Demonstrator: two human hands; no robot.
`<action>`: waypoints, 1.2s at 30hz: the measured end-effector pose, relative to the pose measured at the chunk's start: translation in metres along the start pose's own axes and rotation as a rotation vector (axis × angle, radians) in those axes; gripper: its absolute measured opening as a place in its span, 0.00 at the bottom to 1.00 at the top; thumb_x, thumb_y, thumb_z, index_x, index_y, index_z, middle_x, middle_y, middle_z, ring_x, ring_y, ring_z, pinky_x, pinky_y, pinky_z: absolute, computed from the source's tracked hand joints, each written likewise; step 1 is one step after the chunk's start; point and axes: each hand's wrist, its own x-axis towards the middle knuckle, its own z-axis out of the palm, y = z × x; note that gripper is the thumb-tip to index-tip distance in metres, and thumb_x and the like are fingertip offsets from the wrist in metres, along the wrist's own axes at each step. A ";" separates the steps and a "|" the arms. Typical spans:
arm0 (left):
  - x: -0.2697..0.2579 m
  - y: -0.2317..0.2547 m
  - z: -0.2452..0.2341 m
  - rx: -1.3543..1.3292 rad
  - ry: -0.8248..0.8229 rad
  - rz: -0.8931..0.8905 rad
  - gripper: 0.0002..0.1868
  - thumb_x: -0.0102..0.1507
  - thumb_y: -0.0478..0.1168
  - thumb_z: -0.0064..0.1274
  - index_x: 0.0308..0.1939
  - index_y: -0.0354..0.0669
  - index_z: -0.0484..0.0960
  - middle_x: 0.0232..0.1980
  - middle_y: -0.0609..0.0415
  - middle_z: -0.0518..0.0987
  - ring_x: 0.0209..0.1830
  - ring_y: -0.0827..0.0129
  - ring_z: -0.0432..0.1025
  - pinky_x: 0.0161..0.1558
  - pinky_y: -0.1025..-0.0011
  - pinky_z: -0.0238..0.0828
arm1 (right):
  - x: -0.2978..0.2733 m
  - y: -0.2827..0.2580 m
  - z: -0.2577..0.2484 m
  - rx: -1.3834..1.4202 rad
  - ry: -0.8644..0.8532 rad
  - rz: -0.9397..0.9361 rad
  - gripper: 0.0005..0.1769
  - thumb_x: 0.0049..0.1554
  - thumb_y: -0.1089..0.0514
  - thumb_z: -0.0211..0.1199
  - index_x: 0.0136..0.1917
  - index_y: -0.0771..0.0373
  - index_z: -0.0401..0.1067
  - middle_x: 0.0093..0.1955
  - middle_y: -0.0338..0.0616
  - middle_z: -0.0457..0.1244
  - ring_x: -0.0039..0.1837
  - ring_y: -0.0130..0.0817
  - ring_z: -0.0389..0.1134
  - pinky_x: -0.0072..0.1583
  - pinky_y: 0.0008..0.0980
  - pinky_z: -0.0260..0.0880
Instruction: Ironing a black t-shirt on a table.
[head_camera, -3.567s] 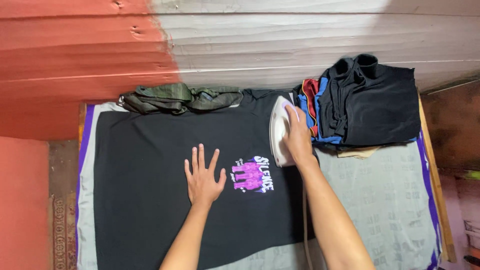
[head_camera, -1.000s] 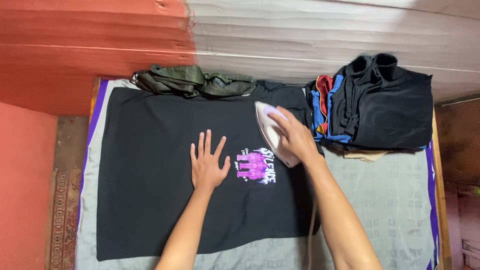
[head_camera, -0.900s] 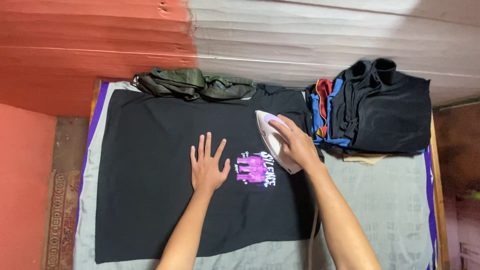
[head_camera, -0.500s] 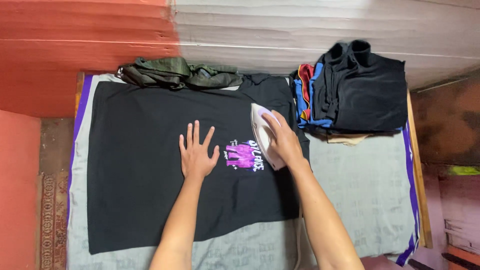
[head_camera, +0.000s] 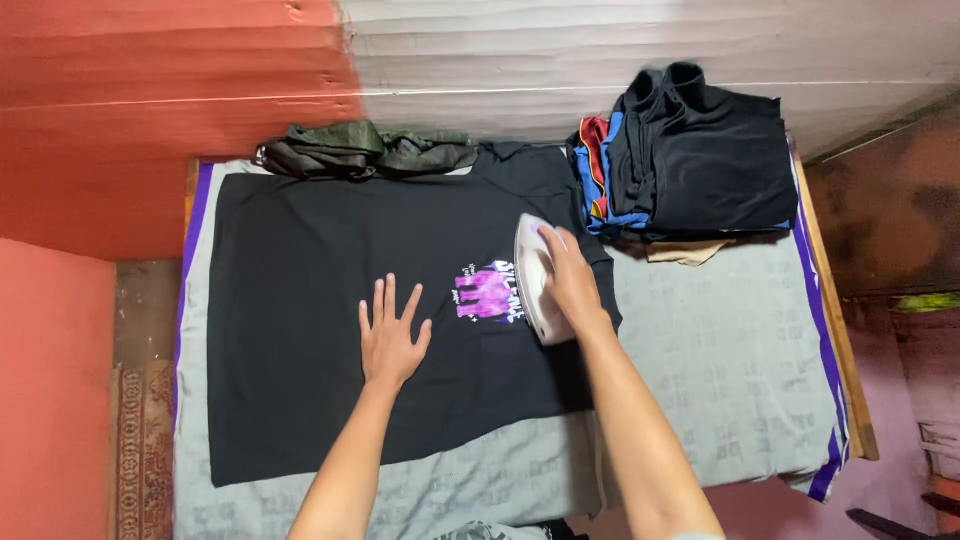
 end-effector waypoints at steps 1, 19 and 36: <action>0.001 0.000 0.000 -0.001 0.003 0.000 0.35 0.64 0.56 0.47 0.76 0.64 0.62 0.83 0.45 0.48 0.84 0.54 0.41 0.76 0.45 0.39 | -0.007 -0.008 -0.004 -0.001 0.002 -0.002 0.41 0.49 0.75 0.54 0.73 0.50 0.63 0.75 0.55 0.56 0.71 0.61 0.62 0.68 0.48 0.65; -0.007 -0.003 0.029 0.136 0.075 0.048 0.33 0.68 0.55 0.45 0.78 0.65 0.62 0.83 0.42 0.48 0.84 0.48 0.40 0.74 0.41 0.39 | -0.066 -0.008 -0.016 -0.003 0.020 0.113 0.41 0.46 0.72 0.57 0.73 0.49 0.64 0.75 0.53 0.57 0.69 0.59 0.64 0.66 0.47 0.68; -0.038 0.015 0.010 0.051 -0.037 0.070 0.43 0.61 0.66 0.48 0.78 0.63 0.58 0.83 0.43 0.44 0.83 0.50 0.37 0.73 0.37 0.37 | -0.092 0.010 -0.015 -0.093 0.237 0.176 0.42 0.45 0.75 0.54 0.73 0.55 0.65 0.73 0.60 0.57 0.72 0.62 0.61 0.68 0.48 0.64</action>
